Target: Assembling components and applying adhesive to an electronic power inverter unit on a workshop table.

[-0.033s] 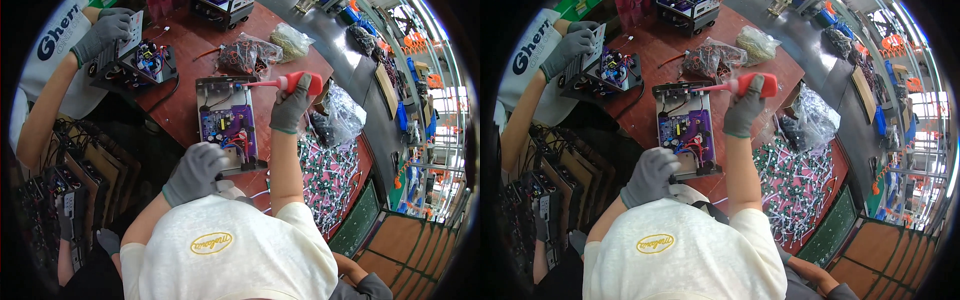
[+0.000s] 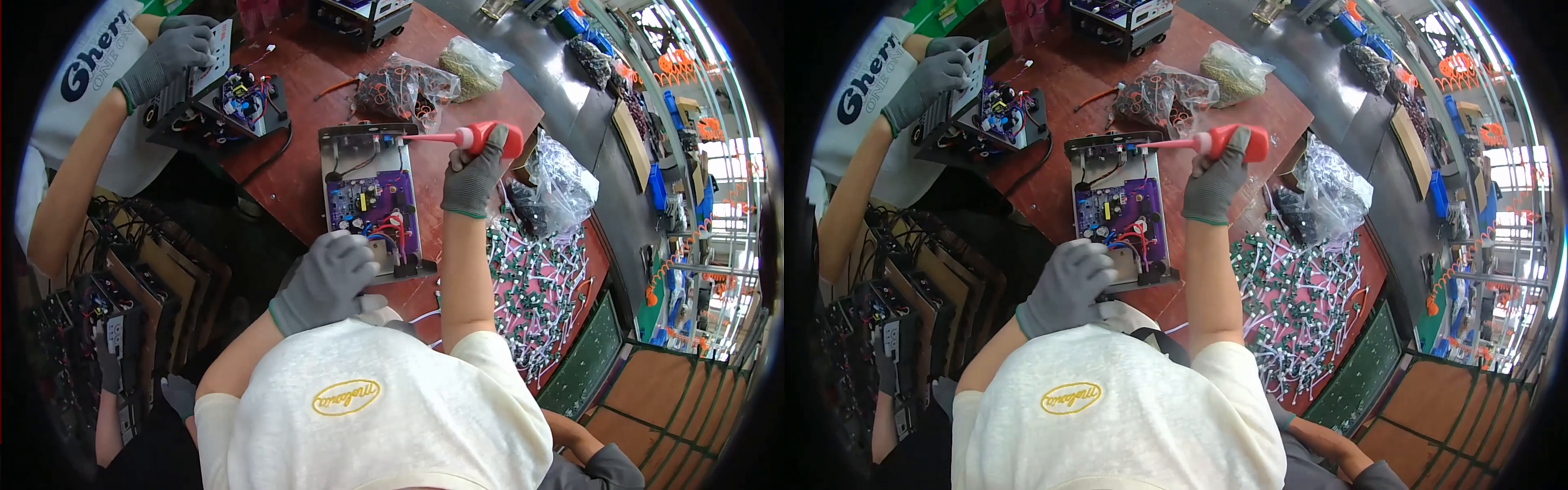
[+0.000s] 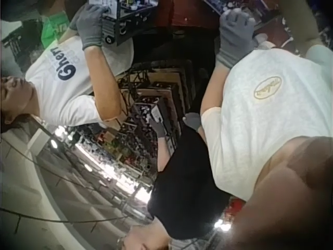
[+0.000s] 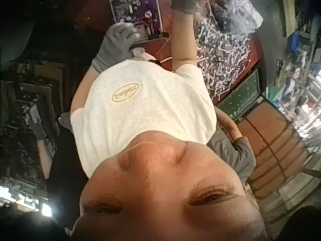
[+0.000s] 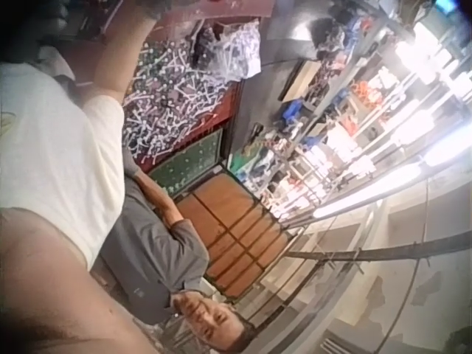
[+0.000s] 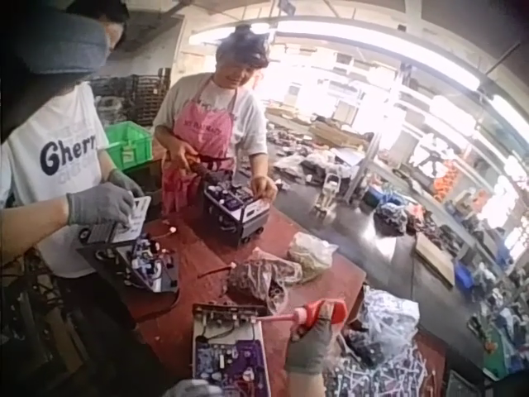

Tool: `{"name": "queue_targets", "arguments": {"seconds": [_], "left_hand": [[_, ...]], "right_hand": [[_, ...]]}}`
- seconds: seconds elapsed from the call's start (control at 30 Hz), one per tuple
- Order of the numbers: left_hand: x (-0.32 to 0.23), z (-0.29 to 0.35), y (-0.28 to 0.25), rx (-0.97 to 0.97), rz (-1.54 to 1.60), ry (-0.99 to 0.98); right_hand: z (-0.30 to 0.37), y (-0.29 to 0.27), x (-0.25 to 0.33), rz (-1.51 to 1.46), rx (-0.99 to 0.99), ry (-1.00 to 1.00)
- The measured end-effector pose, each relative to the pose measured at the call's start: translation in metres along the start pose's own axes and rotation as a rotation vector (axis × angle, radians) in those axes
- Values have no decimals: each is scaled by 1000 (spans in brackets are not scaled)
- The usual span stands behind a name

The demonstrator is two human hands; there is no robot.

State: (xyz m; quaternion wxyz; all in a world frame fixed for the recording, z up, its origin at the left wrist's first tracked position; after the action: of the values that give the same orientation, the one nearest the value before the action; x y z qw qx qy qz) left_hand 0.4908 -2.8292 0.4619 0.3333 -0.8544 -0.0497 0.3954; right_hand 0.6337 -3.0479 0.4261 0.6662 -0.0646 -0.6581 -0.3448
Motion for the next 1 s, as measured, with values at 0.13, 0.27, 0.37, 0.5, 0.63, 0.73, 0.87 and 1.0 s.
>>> {"name": "queue_targets", "arguments": {"seconds": [0.13, 0.27, 0.37, 0.5, 0.63, 0.73, 0.87, 1.0], "left_hand": [[-10, -11, 37, 355, -156, 65], [-7, -8, 45, 367, -257, 0], [-3, 2, 35, 307, -97, -45], [3, 29, 8, 262, -5, -118], [6, 39, -12, 285, 46, -178], [5, 40, -11, 297, 84, -195], [11, 52, -2, 272, 62, -189], [9, 50, -2, 259, 40, -145]], "right_hand": [[-9, -35, -42, -287, 43, 248], [10, -40, -34, -280, -11, 222], [17, -43, -23, -248, -64, 148], [21, -45, -4, -107, -151, -1], [30, -30, 1, -155, -99, 7], [41, -16, 2, -122, -73, 11], [54, -8, 6, 69, -121, -98], [64, -8, -1, 229, -73, -433]]}}
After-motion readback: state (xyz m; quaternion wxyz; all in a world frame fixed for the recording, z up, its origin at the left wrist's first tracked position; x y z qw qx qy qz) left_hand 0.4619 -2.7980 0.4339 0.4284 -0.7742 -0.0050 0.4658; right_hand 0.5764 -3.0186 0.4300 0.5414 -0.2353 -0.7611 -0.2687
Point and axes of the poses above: each hand's wrist, its own z-axis away from the middle knuckle, its own y-axis out of the palm, x = y × z, the point moved 5 cm from there along -z, towards the middle knuckle, and after that the axes turned 14 degrees about z, right-handed, at the moved point
